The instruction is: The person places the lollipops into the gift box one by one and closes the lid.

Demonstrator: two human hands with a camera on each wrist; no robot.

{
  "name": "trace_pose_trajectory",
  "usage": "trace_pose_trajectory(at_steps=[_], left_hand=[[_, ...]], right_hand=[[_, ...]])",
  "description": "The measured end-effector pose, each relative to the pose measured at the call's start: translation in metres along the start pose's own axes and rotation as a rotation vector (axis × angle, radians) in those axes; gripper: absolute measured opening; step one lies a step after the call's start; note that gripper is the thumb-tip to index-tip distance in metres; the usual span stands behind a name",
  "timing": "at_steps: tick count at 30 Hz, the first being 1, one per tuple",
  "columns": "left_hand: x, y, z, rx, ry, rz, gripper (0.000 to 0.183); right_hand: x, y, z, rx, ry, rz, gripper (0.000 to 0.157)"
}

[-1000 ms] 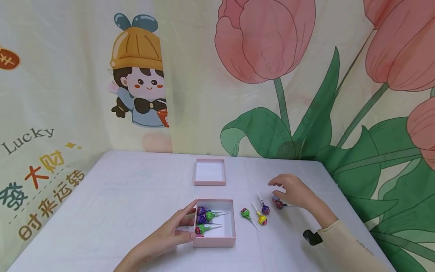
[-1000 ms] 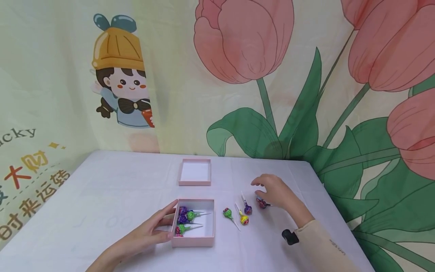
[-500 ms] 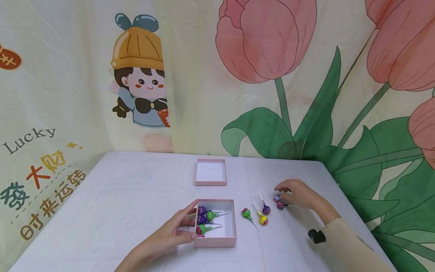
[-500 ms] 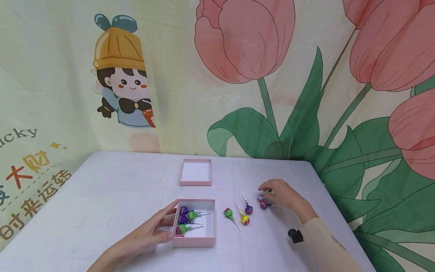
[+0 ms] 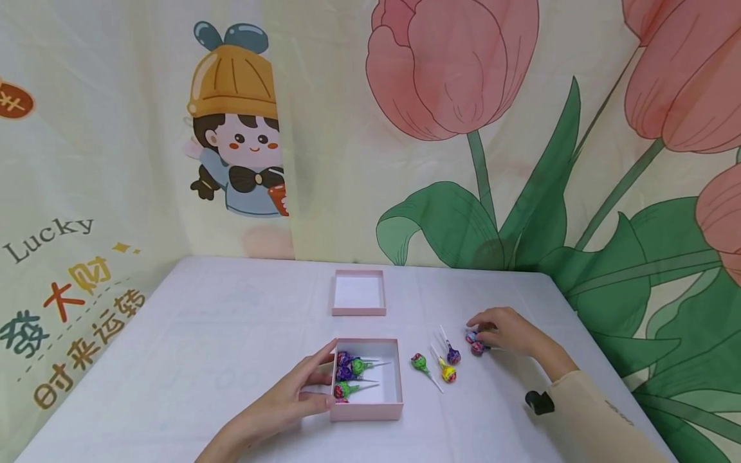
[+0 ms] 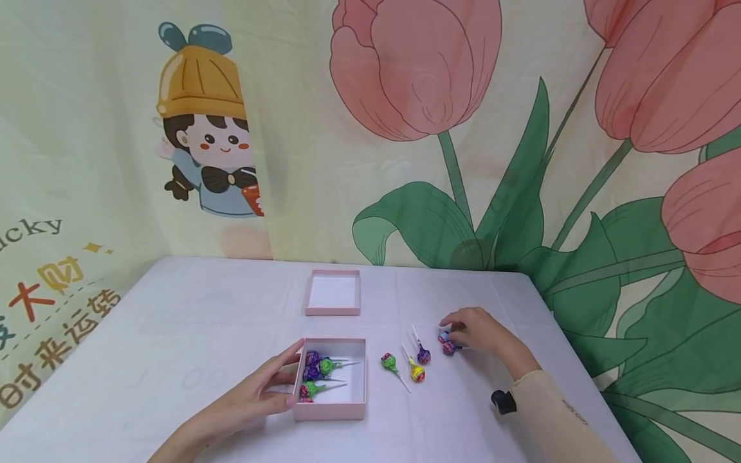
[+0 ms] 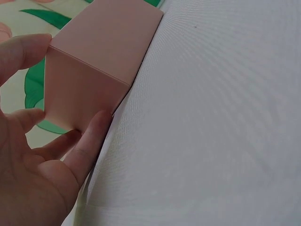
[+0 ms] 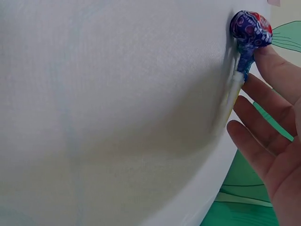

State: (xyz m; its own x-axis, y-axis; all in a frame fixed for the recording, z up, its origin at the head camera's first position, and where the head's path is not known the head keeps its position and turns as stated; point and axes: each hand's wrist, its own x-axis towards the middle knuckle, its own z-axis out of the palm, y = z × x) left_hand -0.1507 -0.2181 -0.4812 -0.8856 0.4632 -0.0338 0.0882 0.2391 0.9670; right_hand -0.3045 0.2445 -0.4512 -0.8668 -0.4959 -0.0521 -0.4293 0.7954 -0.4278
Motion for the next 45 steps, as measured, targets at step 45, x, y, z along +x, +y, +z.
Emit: trace_pose_trajectory(at_steps=[45], left_hand=[[-0.001,0.0,0.0,-0.009,-0.002,-0.015,0.089]], right_hand=[[0.006,-0.128,0.005,0.053,0.245,-0.122,0.016]])
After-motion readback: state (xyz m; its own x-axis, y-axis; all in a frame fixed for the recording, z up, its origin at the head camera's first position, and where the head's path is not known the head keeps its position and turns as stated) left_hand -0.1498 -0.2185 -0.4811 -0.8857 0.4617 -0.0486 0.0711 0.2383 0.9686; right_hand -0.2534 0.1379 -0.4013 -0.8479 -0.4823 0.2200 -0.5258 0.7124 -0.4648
